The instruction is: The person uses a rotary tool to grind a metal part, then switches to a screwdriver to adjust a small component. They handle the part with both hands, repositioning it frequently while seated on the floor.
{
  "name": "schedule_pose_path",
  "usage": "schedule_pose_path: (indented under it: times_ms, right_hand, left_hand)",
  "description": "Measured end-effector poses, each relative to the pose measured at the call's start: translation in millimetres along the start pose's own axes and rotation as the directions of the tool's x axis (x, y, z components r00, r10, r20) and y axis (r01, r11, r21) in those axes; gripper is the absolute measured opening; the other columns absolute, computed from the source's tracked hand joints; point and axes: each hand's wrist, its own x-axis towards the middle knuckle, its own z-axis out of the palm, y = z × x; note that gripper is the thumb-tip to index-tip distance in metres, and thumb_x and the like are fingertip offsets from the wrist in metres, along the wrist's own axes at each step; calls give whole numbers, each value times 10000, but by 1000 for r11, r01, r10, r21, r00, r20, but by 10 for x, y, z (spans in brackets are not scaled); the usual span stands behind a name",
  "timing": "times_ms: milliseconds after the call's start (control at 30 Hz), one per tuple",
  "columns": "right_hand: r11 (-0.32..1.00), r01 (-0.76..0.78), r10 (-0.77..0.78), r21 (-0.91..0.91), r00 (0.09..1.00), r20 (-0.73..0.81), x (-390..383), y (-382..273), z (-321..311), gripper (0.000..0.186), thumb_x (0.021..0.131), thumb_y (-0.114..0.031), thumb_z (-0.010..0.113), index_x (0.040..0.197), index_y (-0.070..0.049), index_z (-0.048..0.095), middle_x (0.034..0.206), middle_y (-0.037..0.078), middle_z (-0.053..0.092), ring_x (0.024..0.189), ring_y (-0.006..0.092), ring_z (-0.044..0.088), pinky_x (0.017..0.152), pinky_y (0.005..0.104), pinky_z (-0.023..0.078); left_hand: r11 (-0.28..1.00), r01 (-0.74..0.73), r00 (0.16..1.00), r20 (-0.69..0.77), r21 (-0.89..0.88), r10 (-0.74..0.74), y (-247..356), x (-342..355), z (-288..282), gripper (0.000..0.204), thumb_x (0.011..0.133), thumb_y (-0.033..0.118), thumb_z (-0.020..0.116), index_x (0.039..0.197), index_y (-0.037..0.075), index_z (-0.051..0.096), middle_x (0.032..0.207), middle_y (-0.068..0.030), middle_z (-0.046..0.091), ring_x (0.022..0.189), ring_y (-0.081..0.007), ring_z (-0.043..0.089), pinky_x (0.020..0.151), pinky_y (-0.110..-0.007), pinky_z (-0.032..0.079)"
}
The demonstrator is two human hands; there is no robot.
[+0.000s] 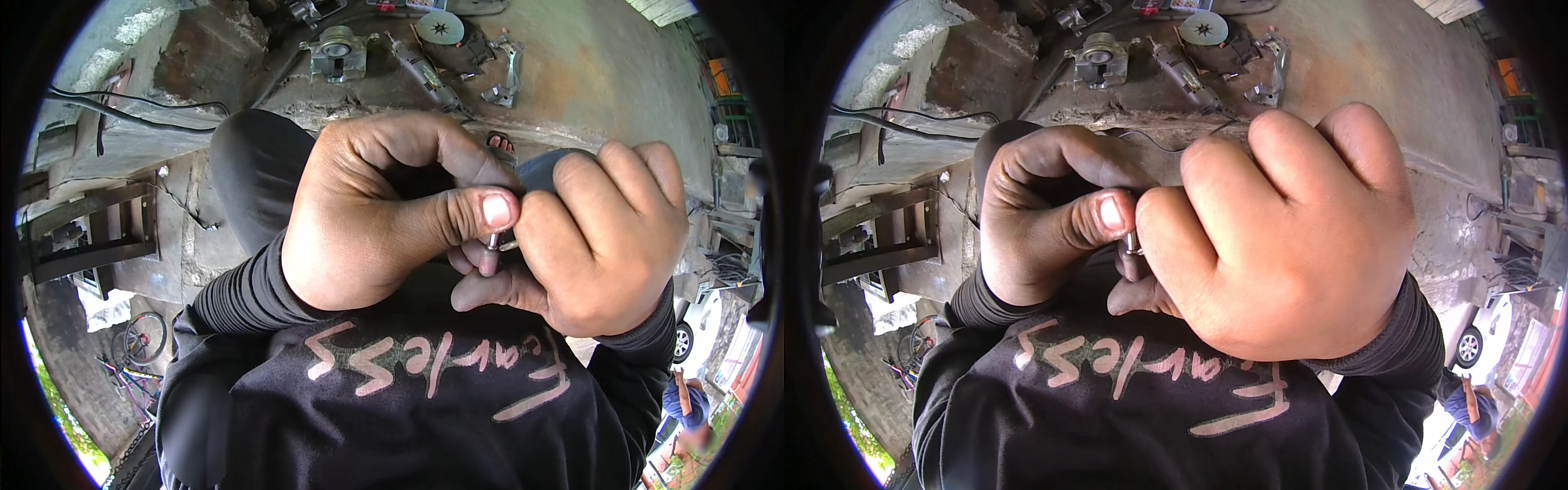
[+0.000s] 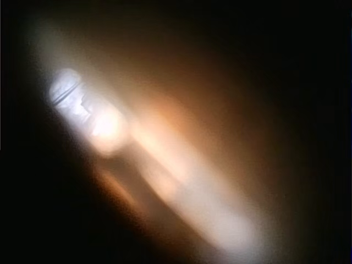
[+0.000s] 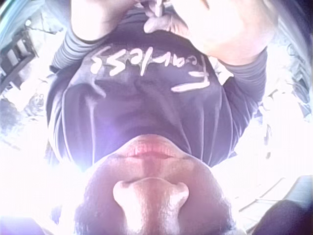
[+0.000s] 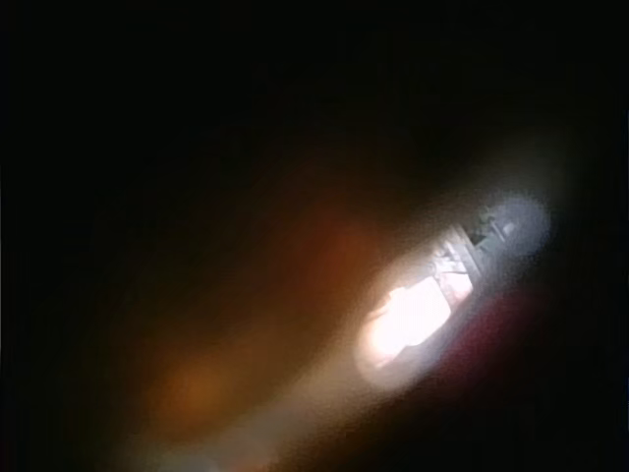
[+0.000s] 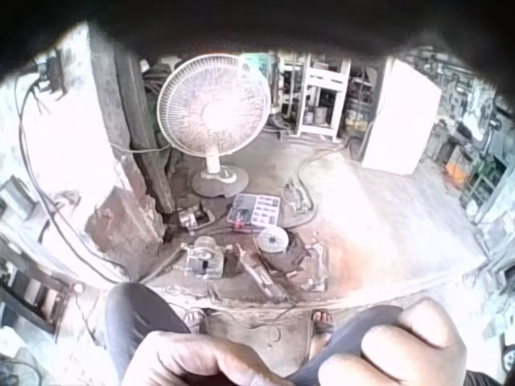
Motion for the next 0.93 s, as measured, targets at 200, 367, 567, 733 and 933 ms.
schedule_pose_path:
  times_ms: [200,367,567,733,933]
  right_hand:
    - [1000,16,-16,-11,1000,12,41,-17,9,585,758,-644,572,598,-86,500,587,39,446,513,199,421,506,334,285]
    - [1000,23,-22,16,1000,-18,40,-19,40,570,749,-624,601,579,-90,492,567,31,450,487,185,415,493,325,277]
    - [996,82,-80,27,995,-51,8,33,93,529,746,-572,636,556,-106,474,538,9,431,463,163,402,480,310,278]
    - [991,128,-126,23,988,-93,-8,75,129,500,731,-538,656,544,-119,458,537,-1,424,459,151,400,473,291,282]
    - [991,118,-115,57,992,-44,-15,95,112,473,713,-521,670,556,-124,466,542,-7,424,468,148,403,473,284,285]
  left_hand:
    - [998,2,1000,-12,-57,-2,-50,4,-10,187,837,108,690,891,-16,561,794,-115,618,598,-126,583,527,-236,478]
    - [985,40,999,26,-166,-37,-49,4,-24,194,848,141,685,872,-6,561,781,-90,609,584,-105,556,527,-223,452]
    - [982,62,997,48,-177,-54,-88,8,-31,194,857,160,677,861,2,565,773,-76,601,588,-95,542,548,-218,440]
    - [982,47,998,49,-184,-39,-131,22,-17,216,855,185,681,865,1,567,761,-65,590,574,-84,512,537,-219,417]
    - [979,104,994,49,-177,-97,-89,15,-8,229,861,203,675,874,1,568,757,-62,585,564,-83,503,528,-219,409]
